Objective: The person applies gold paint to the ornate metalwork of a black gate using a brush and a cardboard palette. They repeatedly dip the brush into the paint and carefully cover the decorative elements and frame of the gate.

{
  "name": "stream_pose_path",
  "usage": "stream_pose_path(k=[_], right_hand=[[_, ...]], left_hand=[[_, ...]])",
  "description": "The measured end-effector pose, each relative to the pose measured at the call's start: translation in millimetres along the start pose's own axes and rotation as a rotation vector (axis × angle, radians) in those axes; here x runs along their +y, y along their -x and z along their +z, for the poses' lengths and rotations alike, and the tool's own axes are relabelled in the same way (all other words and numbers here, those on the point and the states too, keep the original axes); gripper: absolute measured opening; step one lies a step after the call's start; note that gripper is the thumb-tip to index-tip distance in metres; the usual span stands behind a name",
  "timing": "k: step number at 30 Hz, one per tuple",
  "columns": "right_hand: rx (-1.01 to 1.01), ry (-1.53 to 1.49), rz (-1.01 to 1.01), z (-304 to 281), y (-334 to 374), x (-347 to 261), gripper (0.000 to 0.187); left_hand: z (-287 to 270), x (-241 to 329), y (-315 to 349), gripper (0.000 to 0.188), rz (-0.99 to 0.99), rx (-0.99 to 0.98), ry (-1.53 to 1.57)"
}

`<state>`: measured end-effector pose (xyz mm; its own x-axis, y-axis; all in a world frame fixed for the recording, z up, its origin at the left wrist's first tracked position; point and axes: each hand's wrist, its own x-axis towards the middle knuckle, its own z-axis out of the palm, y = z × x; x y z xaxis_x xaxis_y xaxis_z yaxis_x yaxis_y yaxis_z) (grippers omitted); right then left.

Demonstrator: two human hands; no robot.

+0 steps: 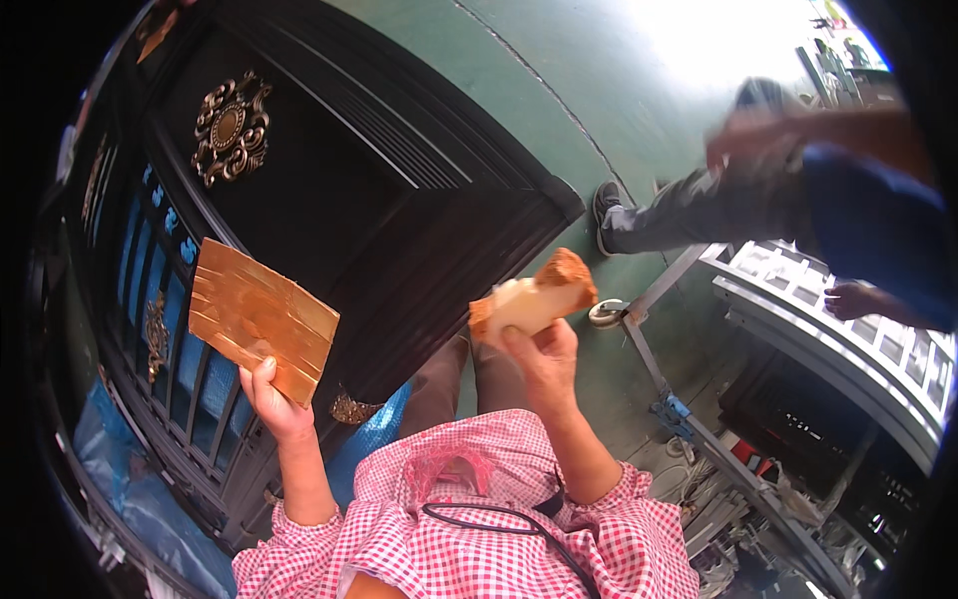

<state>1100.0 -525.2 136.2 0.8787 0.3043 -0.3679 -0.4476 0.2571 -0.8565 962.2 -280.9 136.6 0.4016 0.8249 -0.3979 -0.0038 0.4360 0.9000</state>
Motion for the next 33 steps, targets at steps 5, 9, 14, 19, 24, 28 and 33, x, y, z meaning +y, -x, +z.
stream_pose_path(k=[5, 9, 14, 19, 24, 28, 33], right_hand=[[0.313, 0.116, -0.186, -49, -9, -5, 0.04], [0.494, 0.064, -0.239, -92, -32, 13, 0.035], [0.631, -0.064, -0.255, -120, -68, 41, 0.035], [0.753, -0.152, -0.249, -134, -103, 71, 0.034], [0.749, -0.389, -0.273, -141, -121, 97, 0.04], [0.717, -0.617, -0.37, -130, -145, 77, 0.033], [0.564, -0.465, -0.614, -88, -214, 44, 0.038]], left_hand=[[37, -4, 1, 0.046, -0.067, -0.074, 0.022], [76, -16, 2, 0.045, -0.045, -0.155, -0.052], [111, -21, 4, 0.045, -0.037, -0.284, -0.078], [136, -35, 7, 0.047, -0.045, -0.348, -0.092], [160, -51, 3, 0.057, -0.057, -0.419, -0.136], [175, -71, -13, 0.055, -0.106, -0.511, -0.102], [184, -89, -35, 0.052, -0.174, -0.566, -0.06]])
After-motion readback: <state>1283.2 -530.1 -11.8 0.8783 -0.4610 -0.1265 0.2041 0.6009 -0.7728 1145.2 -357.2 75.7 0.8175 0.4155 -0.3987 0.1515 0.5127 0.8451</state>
